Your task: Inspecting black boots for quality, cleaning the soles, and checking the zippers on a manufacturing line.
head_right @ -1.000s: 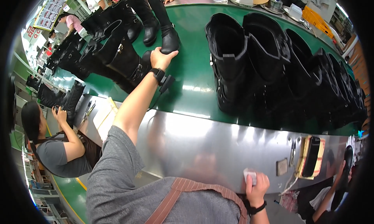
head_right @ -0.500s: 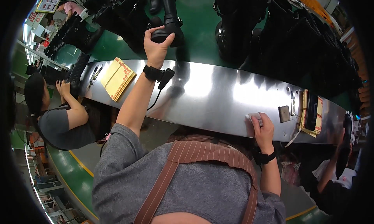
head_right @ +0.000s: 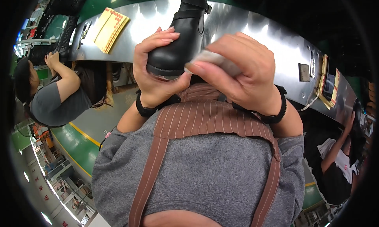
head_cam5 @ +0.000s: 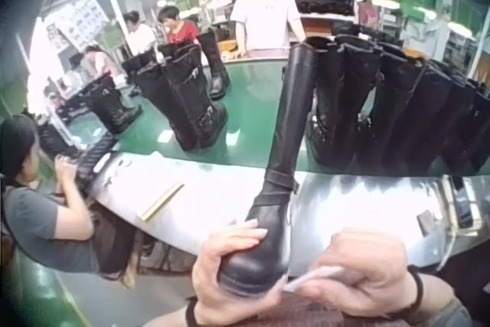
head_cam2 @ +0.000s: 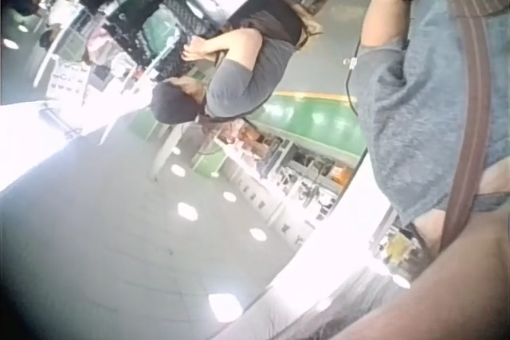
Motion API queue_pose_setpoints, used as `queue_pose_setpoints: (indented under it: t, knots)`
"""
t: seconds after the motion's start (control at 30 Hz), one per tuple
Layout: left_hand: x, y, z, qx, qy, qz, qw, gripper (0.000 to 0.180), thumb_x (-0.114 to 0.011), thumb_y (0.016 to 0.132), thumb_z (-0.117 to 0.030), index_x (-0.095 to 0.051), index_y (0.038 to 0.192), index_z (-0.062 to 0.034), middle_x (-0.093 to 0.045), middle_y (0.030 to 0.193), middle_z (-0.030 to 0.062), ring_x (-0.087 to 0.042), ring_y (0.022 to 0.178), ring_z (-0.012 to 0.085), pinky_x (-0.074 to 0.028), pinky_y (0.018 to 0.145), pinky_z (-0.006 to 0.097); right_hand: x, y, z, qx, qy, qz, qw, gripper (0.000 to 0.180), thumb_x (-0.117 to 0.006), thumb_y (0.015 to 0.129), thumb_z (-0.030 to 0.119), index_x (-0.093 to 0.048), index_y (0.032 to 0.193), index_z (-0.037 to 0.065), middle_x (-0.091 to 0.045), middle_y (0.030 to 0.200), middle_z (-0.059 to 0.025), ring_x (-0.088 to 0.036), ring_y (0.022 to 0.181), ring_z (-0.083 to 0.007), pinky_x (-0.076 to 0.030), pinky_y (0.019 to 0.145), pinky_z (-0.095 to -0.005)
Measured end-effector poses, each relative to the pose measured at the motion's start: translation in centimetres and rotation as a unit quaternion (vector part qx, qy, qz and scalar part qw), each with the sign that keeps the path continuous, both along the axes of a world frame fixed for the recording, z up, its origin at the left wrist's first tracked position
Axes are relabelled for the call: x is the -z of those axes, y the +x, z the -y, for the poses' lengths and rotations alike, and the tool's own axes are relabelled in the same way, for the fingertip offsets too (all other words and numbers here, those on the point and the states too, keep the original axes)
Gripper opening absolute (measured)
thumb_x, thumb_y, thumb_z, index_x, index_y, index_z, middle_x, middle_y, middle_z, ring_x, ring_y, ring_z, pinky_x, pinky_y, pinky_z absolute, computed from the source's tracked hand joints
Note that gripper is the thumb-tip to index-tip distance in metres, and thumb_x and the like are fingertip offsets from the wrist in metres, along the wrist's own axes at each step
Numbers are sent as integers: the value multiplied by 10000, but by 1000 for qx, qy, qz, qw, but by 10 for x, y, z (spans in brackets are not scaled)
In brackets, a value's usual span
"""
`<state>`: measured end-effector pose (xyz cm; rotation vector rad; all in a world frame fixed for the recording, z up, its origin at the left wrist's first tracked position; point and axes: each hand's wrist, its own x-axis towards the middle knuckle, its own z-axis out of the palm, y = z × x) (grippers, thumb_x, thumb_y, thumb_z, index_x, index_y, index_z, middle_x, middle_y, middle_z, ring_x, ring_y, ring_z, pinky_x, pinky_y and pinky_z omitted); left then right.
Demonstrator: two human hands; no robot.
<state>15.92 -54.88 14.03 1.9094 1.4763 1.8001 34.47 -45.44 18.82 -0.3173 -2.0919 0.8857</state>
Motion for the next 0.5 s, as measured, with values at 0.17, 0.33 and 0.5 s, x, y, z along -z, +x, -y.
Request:
queue_pose_setpoints:
  t: [0.17,0.33,0.5]
  knots:
    - [10,3,0,-21,10,16,1000,644,-839,557,-104,-541,1127,-71,-656,1140,111,-597,1160,305,-393,1070,505,1,-21,9,46,85,0,995,193,-824,735,203,-682,750,74,-615,621,-29,-538,503,-180,-384,489,-292]
    - [8,8,-4,-22,16,4,1000,619,-834,568,-110,-551,1118,-70,-660,1130,99,-604,1144,315,-417,1041,488,0,-22,9,56,109,9,992,201,-829,728,208,-674,745,80,-602,610,-25,-543,504,-182,-391,489,-293]
    - [5,8,-3,-26,10,7,1000,617,-837,560,-110,-558,1110,-67,-660,1121,100,-609,1133,319,-424,1031,487,-7,-23,7,18,175,28,984,245,-834,718,151,-633,751,16,-558,615,-64,-506,517,-205,-368,481,-302]
